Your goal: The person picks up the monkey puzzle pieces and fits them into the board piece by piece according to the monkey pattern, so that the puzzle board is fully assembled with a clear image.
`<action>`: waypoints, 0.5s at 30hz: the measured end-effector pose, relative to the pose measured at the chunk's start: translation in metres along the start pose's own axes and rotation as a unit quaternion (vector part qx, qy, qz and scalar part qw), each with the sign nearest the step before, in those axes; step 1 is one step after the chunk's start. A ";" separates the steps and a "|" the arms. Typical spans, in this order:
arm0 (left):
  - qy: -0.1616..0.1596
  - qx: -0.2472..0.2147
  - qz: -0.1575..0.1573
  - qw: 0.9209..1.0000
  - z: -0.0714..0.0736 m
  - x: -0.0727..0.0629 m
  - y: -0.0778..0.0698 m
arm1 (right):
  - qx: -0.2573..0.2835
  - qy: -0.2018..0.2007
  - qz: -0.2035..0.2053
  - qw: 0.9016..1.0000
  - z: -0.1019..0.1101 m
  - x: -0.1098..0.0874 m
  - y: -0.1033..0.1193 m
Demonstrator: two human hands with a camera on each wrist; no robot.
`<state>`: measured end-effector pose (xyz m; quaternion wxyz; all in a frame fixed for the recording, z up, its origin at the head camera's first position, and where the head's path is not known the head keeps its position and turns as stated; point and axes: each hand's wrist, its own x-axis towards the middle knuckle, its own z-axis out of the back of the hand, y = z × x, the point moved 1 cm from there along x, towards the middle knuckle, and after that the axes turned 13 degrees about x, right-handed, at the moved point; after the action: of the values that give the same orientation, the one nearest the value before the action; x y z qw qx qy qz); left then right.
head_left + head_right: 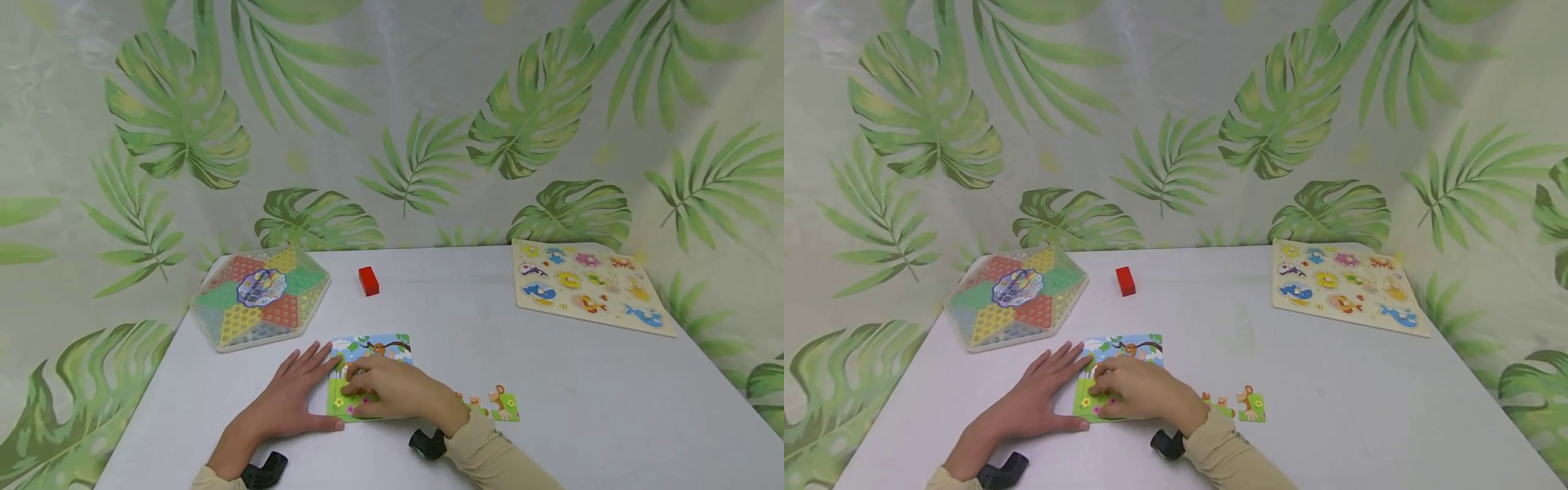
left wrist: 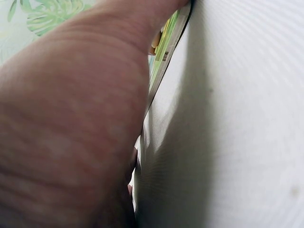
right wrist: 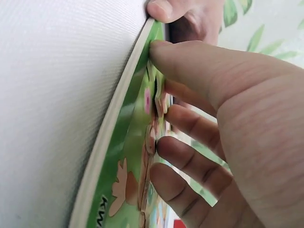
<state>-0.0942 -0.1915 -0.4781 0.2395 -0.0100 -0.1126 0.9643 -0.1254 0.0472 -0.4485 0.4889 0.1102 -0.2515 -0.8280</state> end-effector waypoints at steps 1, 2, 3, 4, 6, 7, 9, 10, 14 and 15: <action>0.000 0.001 0.000 1.000 0.000 0.000 0.000 | -0.001 0.002 0.002 1.000 0.000 0.000 0.000; -0.001 0.003 -0.001 1.000 -0.001 0.000 0.000 | -0.002 0.003 0.003 1.000 0.000 0.000 -0.001; -0.001 0.004 -0.002 1.000 -0.001 -0.001 0.000 | -0.002 0.005 0.003 1.000 0.000 0.000 -0.001; -0.002 0.005 -0.002 1.000 -0.001 -0.001 0.000 | -0.004 0.007 0.002 1.000 0.001 -0.001 -0.001; -0.004 0.007 -0.004 1.000 -0.001 -0.001 0.000 | -0.009 0.009 0.001 1.000 0.001 -0.001 0.000; -0.006 0.008 -0.004 1.000 -0.001 0.000 0.000 | -0.010 0.009 -0.001 1.000 0.002 -0.001 0.001; -0.009 0.011 -0.006 1.000 -0.001 0.000 0.000 | -0.015 0.009 -0.002 1.000 0.002 -0.001 0.002; -0.012 0.012 -0.007 1.000 -0.001 0.000 0.000 | -0.017 0.008 -0.001 1.000 0.003 -0.001 0.002; -0.022 0.017 -0.013 1.000 -0.002 0.000 0.001 | -0.017 0.009 -0.001 1.000 0.003 -0.002 0.002; -0.023 0.018 -0.014 0.999 -0.002 0.000 0.001 | -0.015 0.010 -0.001 1.000 0.003 -0.002 0.002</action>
<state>-0.0945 -0.1919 -0.4799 0.2509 0.0179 -0.1012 0.9625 -0.1244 0.0490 -0.4448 0.4922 0.1112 -0.2338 -0.8311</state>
